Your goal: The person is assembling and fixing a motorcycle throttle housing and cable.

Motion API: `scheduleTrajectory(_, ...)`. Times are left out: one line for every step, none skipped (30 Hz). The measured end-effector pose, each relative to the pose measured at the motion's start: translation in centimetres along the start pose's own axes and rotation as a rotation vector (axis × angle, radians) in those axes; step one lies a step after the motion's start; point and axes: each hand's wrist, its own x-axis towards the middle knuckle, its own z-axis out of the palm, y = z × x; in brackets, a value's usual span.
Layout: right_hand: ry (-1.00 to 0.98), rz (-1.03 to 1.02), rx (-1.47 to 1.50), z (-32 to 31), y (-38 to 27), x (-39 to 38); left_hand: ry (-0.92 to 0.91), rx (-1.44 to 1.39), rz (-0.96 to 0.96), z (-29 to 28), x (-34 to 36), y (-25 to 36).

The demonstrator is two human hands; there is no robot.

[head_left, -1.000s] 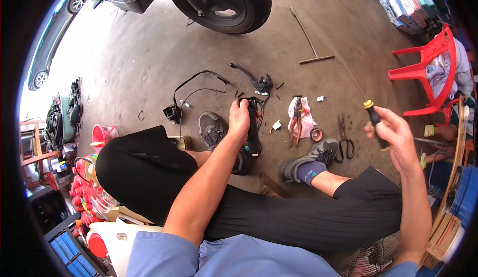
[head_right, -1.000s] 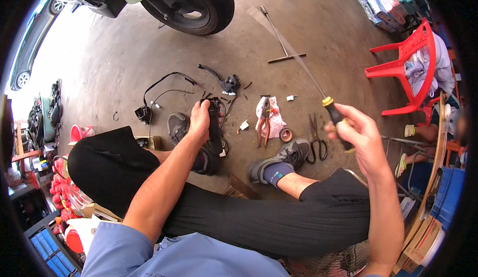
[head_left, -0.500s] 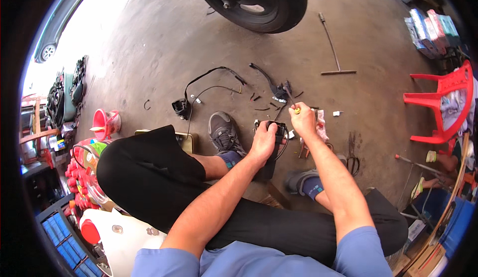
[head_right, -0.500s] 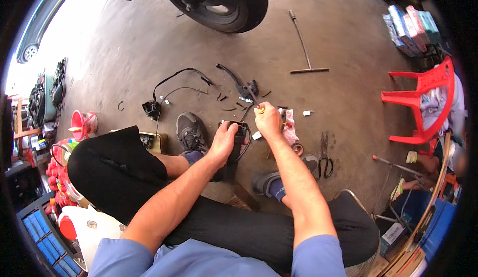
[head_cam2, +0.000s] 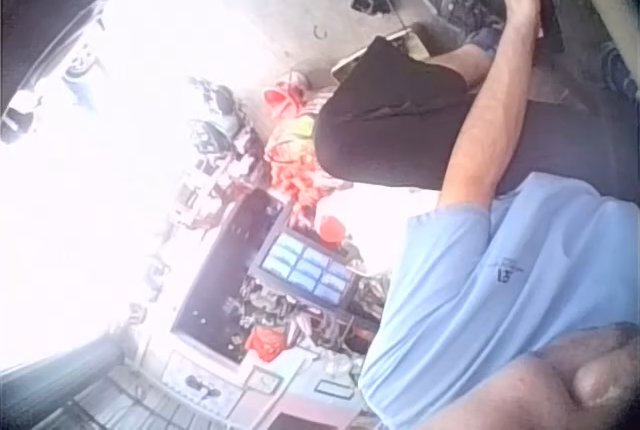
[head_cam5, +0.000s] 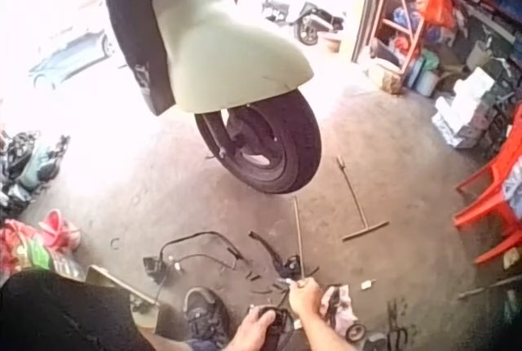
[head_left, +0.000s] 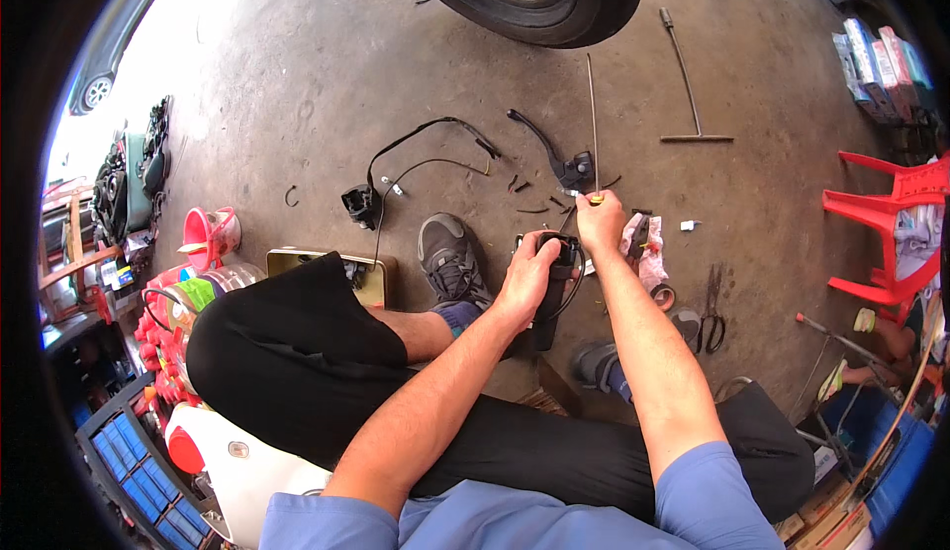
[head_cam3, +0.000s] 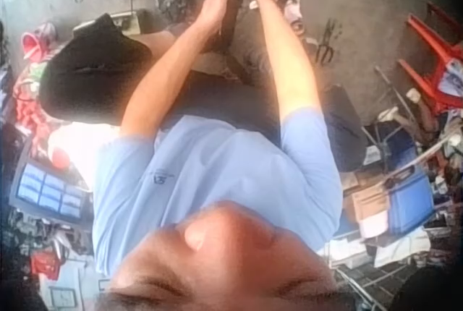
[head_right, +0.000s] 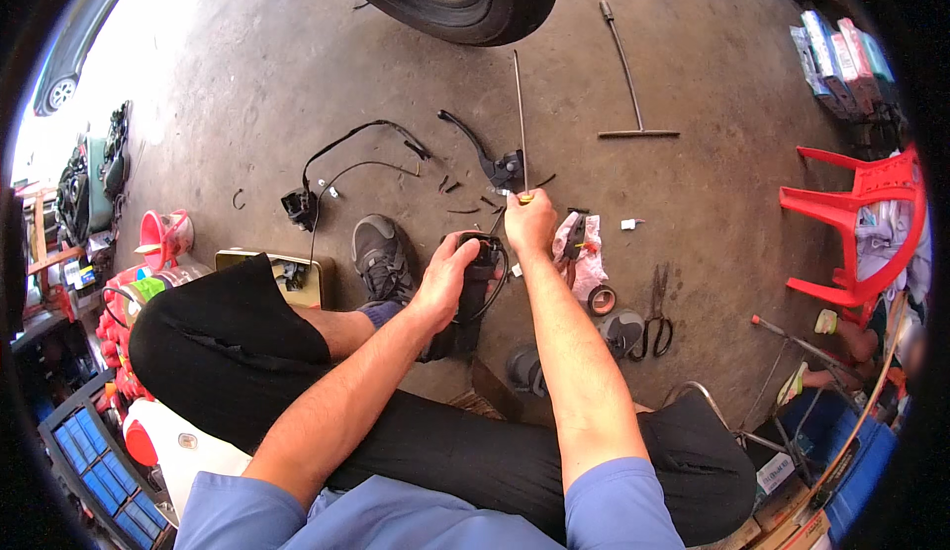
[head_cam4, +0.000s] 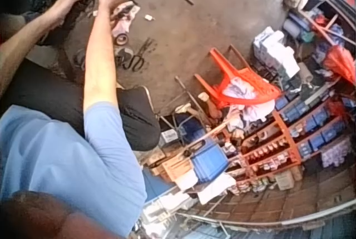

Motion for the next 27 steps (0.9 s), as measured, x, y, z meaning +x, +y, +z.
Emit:
scheduleTrajectory(0.013,-0.052,0.071,0.2,0.1,-0.4,0.009,-0.013,0.009,-0.1,0.0,-0.1)
scheduleTrajectory(0.011,-0.052,0.075,0.2,0.0,-0.8,0.012,-0.01,0.011,-0.3,0.0,-0.1)
scheduleTrajectory(-0.002,-0.112,0.143,0.2,-0.1,-1.3,0.023,-0.005,0.001,-0.5,0.0,-0.1)
scheduleTrajectory(-0.015,-0.171,0.212,0.2,-0.2,-1.6,0.034,0.0,-0.009,-0.7,0.0,-0.1)
scheduleTrajectory(0.006,-0.264,0.193,0.2,0.0,-1.7,0.032,0.003,-0.009,-0.7,-0.1,-0.1)
scheduleTrajectory(0.009,-0.263,0.194,0.1,0.2,-1.7,0.045,0.008,-0.014,-0.6,-0.1,0.0)
scheduleTrajectory(0.013,-0.318,0.108,0.0,0.4,-1.6,0.058,0.013,-0.019,-0.5,-0.2,0.0)
scheduleTrajectory(0.014,-0.373,0.023,0.0,0.5,-1.6,0.058,0.016,-0.017,-0.6,-0.2,-0.1)
scheduleTrajectory(0.015,-0.373,0.026,-0.1,0.5,-1.6,0.056,0.021,-0.011,-0.6,-0.2,-0.1)
scheduleTrajectory(-0.002,-0.413,-0.023,-0.3,0.7,-1.6,0.054,0.026,-0.005,-0.6,-0.2,-0.2)
scheduleTrajectory(-0.021,-0.453,-0.071,-0.4,0.6,-1.7,0.057,0.028,-0.004,-0.7,-0.2,-0.3)
scheduleTrajectory(-0.022,-0.454,-0.068,-0.6,0.6,-1.7,0.059,0.026,-0.001,-0.8,-0.1,-0.3)
scheduleTrajectory(-0.06,-0.466,-0.159,-0.8,0.5,-1.7,0.061,0.023,0.002,-0.8,0.0,-0.4)
scheduleTrajectory(-0.097,-0.478,-0.25,-1.0,0.6,-1.7,0.062,0.024,0.003,-0.8,0.0,-0.4)
scheduleTrajectory(-0.098,-0.478,-0.25,-1.1,0.6,-1.7,0.057,0.022,-0.004,-0.7,-0.1,-0.3)
scheduleTrajectory(-0.094,-0.493,-0.289,-1.2,0.6,-1.7,0.053,0.02,-0.01,-0.7,-0.1,-0.3)
scheduleTrajectory(-0.091,-0.507,-0.328,-1.3,0.5,-1.8,0.057,0.019,-0.011,-0.7,-0.1,-0.3)
scheduleTrajectory(-0.095,-0.508,-0.327,-1.5,0.4,-1.8,0.055,0.017,-0.018,-0.7,-0.1,-0.2)
scheduleTrajectory(-0.097,-0.515,-0.34,-1.6,0.3,-1.8,0.054,0.015,-0.025,-0.7,-0.2,-0.1)
scheduleTrajectory(-0.096,-0.522,-0.354,-1.8,0.3,-1.7,0.054,0.014,-0.026,-0.7,-0.1,-0.1)
scheduleTrajectory(-0.092,-0.526,-0.343,-1.8,0.4,-1.5,0.042,0.013,-0.033,-0.7,-0.1,-0.1)
scheduleTrajectory(-0.092,-0.526,-0.344,-1.8,0.4,-1.4,0.03,0.011,-0.04,-0.7,-0.1,-0.1)
scheduleTrajectory(-0.069,-0.515,-0.334,-1.7,0.4,-1.2,0.029,0.011,-0.04,-0.7,-0.2,0.0)
scheduleTrajectory(-0.047,-0.505,-0.325,-1.7,0.5,-1.1,0.026,0.01,-0.038,-0.6,-0.2,0.1)
scheduleTrajectory(-0.046,-0.505,-0.326,-1.7,0.5,-0.9,0.022,0.009,-0.036,-0.4,-0.3,0.1)
scheduleTrajectory(-0.067,-0.519,-0.344,-1.7,0.5,-0.9,0.024,0.008,-0.035,-0.5,-0.2,0.1)
scheduleTrajectory(-0.087,-0.533,-0.362,-1.7,0.4,-0.8,0.019,0.004,-0.036,-0.6,-0.2,0.1)
